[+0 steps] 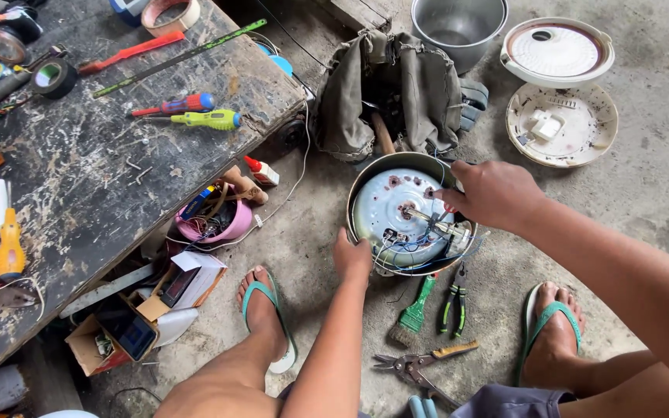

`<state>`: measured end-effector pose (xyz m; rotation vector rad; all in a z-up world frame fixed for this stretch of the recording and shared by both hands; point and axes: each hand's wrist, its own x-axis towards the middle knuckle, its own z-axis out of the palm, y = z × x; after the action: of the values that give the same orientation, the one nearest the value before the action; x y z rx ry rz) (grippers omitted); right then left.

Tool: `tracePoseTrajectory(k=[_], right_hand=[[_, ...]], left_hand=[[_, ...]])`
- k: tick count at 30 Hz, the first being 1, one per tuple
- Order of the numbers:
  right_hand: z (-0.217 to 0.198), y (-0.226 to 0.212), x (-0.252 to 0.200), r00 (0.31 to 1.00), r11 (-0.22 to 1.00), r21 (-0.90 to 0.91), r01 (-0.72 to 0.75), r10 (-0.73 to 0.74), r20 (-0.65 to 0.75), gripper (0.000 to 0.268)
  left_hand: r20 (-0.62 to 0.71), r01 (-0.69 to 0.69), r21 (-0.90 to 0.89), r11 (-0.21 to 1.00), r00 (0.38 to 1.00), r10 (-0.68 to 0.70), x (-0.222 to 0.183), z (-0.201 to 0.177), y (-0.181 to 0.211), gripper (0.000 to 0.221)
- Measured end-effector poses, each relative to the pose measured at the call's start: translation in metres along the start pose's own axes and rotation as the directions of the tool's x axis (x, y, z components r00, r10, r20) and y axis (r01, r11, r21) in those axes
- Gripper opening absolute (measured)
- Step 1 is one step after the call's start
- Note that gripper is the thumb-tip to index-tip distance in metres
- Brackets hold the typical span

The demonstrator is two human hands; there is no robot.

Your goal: The person sits on the floor and repairs a rice cooker. They remove the lid, flip the cooker over, unscrew the base with a screwdriver, adjust the wiring and heating element, and reposition the outer shell while working with pliers and screwdrivers.

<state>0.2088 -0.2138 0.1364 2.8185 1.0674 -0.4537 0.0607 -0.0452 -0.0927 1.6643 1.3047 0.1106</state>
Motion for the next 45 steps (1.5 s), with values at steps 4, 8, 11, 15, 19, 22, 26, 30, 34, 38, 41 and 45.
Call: tracePoseTrajectory(k=[4, 8, 11, 15, 19, 22, 26, 30, 34, 38, 41, 45], right_hand=[[0.017, 0.013, 0.017, 1.0, 0.999, -0.034, -0.005, 0.006, 0.025, 0.054], [0.035, 0.029, 0.022, 0.885, 0.887, 0.103, 0.449, -0.427, -0.185, 0.036], [0.037, 0.036, 0.017, 0.798, 0.805, 0.131, 0.579, -0.527, -0.292, 0.034], [0.038, 0.031, 0.004, 0.961, 0.95, 0.181, 0.255, -0.229, -0.155, 0.042], [0.029, 0.026, 0.0, 0.997, 0.994, 0.083, 0.075, -0.072, -0.034, 0.043], [0.033, 0.03, 0.001, 0.986, 0.981, 0.097, 0.167, -0.168, 0.007, 0.032], [0.036, 0.042, -0.001, 0.846, 0.85, 0.153, 0.503, -0.449, -0.289, 0.028], [0.026, 0.039, -0.003, 0.994, 0.983, 0.145, 0.112, -0.114, 0.005, 0.043], [0.015, 0.035, -0.004, 0.99, 0.993, 0.094, -0.071, 0.058, 0.132, 0.043], [0.022, 0.041, -0.007, 0.888, 0.869, 0.194, 0.456, -0.43, -0.16, 0.032], [0.022, 0.04, -0.009, 0.876, 0.844, 0.255, 0.472, -0.418, -0.239, 0.034], [0.041, 0.051, -0.001, 0.993, 0.98, 0.178, 0.09, -0.074, -0.094, 0.042]], left_hand=[[-0.149, -0.407, 0.044, 0.912, 0.9, 0.409, -0.032, -0.012, 0.046, 0.07], [0.085, -0.731, 0.3, 0.614, 0.661, 0.746, -0.027, 0.017, 0.054, 0.044], [0.253, -0.81, 0.248, 0.531, 0.583, 0.772, -0.028, 0.037, 0.063, 0.045], [0.321, -0.805, 0.249, 0.538, 0.593, 0.739, -0.034, 0.055, 0.069, 0.042], [0.372, -0.82, 0.19, 0.539, 0.569, 0.734, -0.027, 0.07, 0.064, 0.038], [0.342, -0.852, 0.125, 0.508, 0.518, 0.784, -0.022, 0.074, 0.059, 0.034], [0.387, -0.824, 0.159, 0.544, 0.559, 0.734, -0.029, 0.071, 0.064, 0.027], [0.385, -0.822, 0.179, 0.542, 0.565, 0.73, -0.03, 0.072, 0.063, 0.026], [0.354, -0.834, 0.15, 0.531, 0.546, 0.759, -0.02, 0.076, 0.057, 0.024], [0.319, -0.82, 0.107, 0.563, 0.564, 0.762, -0.011, 0.071, 0.054, 0.03], [0.273, -0.839, 0.117, 0.531, 0.541, 0.795, -0.011, 0.066, 0.052, 0.03], [0.308, -0.802, 0.177, 0.57, 0.596, 0.742, -0.026, 0.048, 0.064, 0.032]])
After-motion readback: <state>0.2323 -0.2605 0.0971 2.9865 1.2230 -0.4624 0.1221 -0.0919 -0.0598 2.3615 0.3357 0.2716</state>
